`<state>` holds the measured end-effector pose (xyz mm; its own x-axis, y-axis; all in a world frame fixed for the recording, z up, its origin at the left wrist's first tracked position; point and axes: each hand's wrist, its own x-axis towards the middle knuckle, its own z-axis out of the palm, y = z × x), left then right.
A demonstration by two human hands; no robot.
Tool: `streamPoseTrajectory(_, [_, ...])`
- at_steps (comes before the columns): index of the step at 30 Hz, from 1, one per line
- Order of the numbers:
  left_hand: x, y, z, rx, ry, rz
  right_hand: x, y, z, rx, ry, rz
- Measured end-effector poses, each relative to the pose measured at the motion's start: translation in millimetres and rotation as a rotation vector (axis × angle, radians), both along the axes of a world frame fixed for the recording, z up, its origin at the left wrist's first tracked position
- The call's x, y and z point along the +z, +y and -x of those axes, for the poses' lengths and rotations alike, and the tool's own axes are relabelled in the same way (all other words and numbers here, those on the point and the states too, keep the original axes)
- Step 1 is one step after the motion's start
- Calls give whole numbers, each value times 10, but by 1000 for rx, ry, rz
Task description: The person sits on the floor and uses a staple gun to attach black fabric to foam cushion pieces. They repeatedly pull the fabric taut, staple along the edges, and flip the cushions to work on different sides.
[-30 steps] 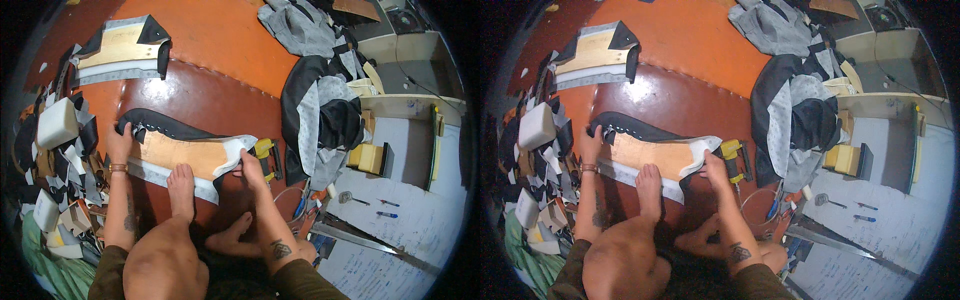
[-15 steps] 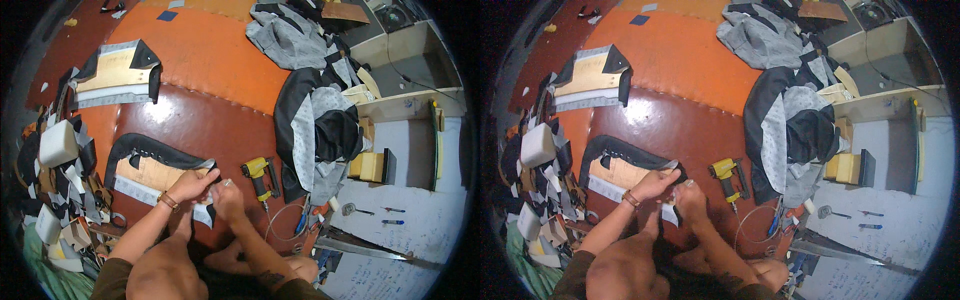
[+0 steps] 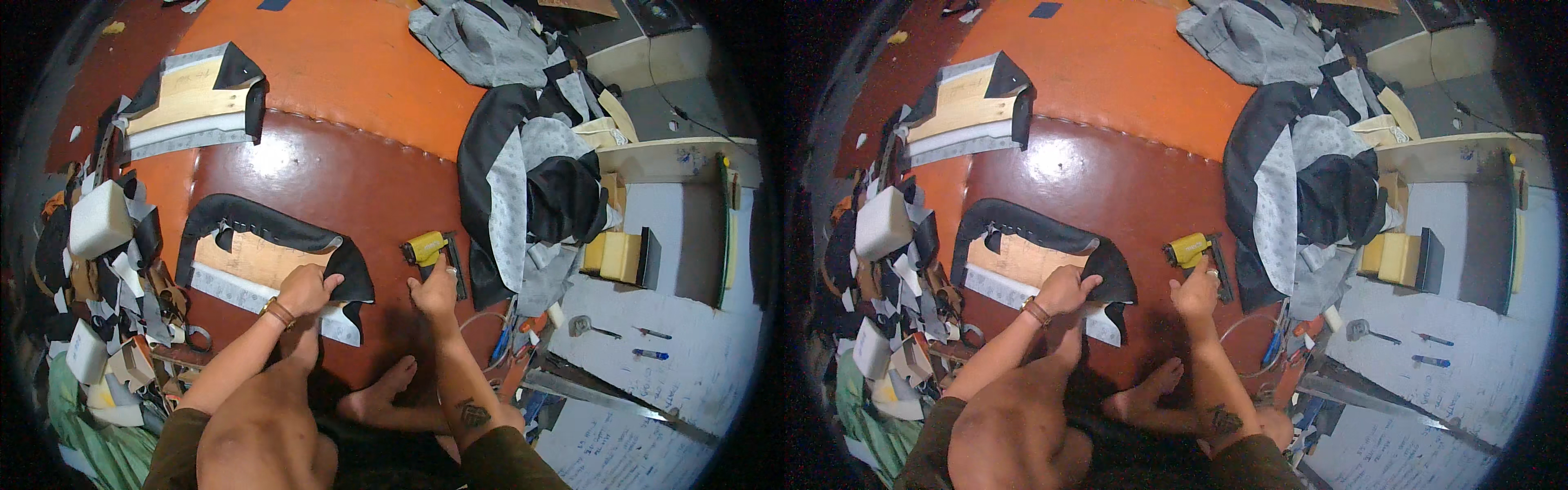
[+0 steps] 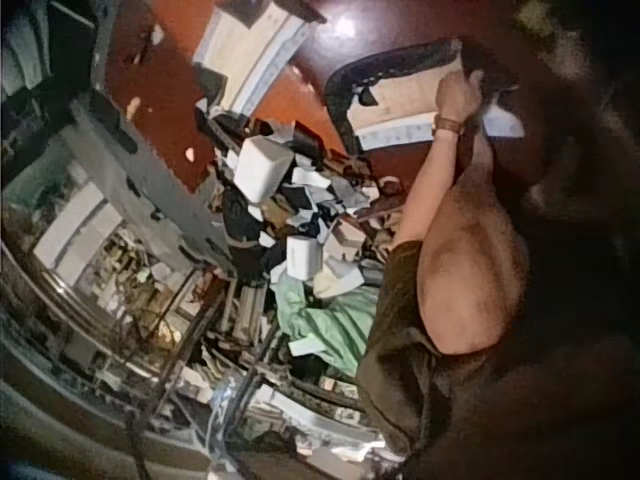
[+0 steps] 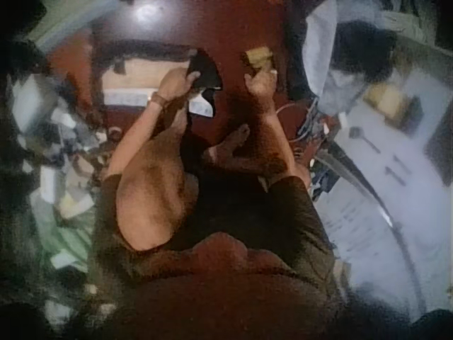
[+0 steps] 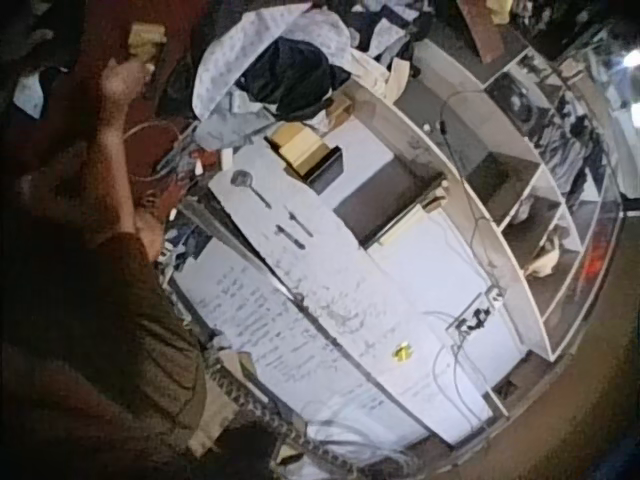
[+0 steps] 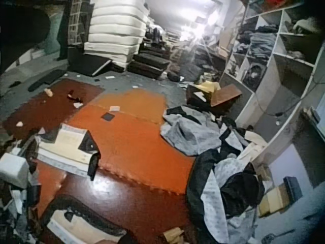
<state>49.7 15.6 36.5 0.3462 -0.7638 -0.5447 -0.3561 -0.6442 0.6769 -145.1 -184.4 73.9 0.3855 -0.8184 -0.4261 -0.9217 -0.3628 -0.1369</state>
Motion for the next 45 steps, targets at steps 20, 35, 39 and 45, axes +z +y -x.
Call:
streamPoseTrajectory(20, [150,-232,-84,-15,-122,-383,810,-90,-495,1144,180,-87])
streamPoseTrajectory(35, [118,-129,-53,-35,-123,-289,621,-94,-394,698,96,-195])
streamPoseTrajectory(39, [-145,-74,-77,182,13,-82,355,-330,225,419,21,-195])
streamPoseTrajectory(45, [692,-207,171,232,340,-127,41,-307,576,217,11,-197])
